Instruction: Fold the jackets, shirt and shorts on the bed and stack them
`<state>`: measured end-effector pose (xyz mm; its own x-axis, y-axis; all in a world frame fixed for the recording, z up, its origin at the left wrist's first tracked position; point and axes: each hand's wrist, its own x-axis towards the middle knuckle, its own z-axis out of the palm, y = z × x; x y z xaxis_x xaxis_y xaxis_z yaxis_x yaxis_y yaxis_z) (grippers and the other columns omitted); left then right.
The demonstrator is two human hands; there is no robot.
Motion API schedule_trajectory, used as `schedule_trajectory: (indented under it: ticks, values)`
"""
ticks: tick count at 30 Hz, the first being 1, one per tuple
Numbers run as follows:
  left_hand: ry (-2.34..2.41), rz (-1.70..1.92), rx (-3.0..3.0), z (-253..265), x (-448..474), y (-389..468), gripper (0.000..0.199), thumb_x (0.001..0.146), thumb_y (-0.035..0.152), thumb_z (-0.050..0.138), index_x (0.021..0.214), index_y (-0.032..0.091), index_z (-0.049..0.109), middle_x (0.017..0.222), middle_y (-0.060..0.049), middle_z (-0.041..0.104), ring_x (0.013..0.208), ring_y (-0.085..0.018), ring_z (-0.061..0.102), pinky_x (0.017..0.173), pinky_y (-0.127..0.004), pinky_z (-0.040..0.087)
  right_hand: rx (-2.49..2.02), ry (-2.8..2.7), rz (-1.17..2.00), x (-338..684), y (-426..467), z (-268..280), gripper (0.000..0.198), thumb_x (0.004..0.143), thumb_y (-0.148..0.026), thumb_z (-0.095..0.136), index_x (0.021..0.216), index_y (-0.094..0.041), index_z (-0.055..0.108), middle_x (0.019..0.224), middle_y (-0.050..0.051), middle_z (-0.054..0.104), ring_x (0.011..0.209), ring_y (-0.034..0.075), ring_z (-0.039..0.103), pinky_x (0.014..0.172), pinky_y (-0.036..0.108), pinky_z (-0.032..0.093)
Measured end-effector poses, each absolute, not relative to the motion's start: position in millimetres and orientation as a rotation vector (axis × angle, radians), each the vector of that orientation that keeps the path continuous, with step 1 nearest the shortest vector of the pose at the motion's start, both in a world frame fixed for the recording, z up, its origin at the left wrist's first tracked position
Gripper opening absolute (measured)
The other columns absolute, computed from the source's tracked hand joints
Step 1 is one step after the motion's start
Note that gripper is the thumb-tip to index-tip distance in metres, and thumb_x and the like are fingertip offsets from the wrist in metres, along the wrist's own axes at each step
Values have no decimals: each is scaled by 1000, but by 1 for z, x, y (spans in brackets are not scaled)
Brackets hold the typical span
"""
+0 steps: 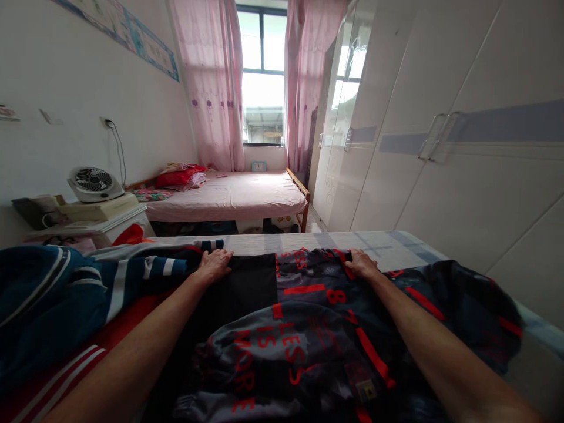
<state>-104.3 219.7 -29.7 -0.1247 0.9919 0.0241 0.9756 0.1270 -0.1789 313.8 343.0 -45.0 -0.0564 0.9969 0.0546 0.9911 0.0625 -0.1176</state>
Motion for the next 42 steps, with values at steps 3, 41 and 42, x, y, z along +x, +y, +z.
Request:
schedule_trajectory:
  ticks: [3, 41, 42]
  values:
    - [-2273, 195, -1944, -24, -101, 223, 35, 87, 35, 56, 117, 16, 55, 119, -9, 57, 104, -22, 57, 87, -45, 49, -2061, -2180, 70, 312, 343, -43, 31, 76, -25, 53, 105, -18, 62, 107, 13, 67, 99, 25, 62, 74, 33, 46]
    - [-2004, -411, -2143, -7, -24, 68, 40, 89, 34, 41, 123, 20, 57, 139, -8, 50, 127, -24, 45, 108, -40, 33, -1342, -2370, -77, 268, 204, 33, 32, 89, -30, 42, 112, -16, 60, 118, 10, 60, 107, 23, 55, 93, 32, 39]
    - [-1998, -365, -2120, -13, -15, 71, 43, 90, 38, 42, 127, 20, 55, 142, -9, 46, 132, -27, 40, 109, -44, 29, -1310, -2445, -68, 245, 203, 35, 35, 90, -32, 42, 115, -16, 60, 121, 11, 59, 109, 24, 54, 94, 34, 38]
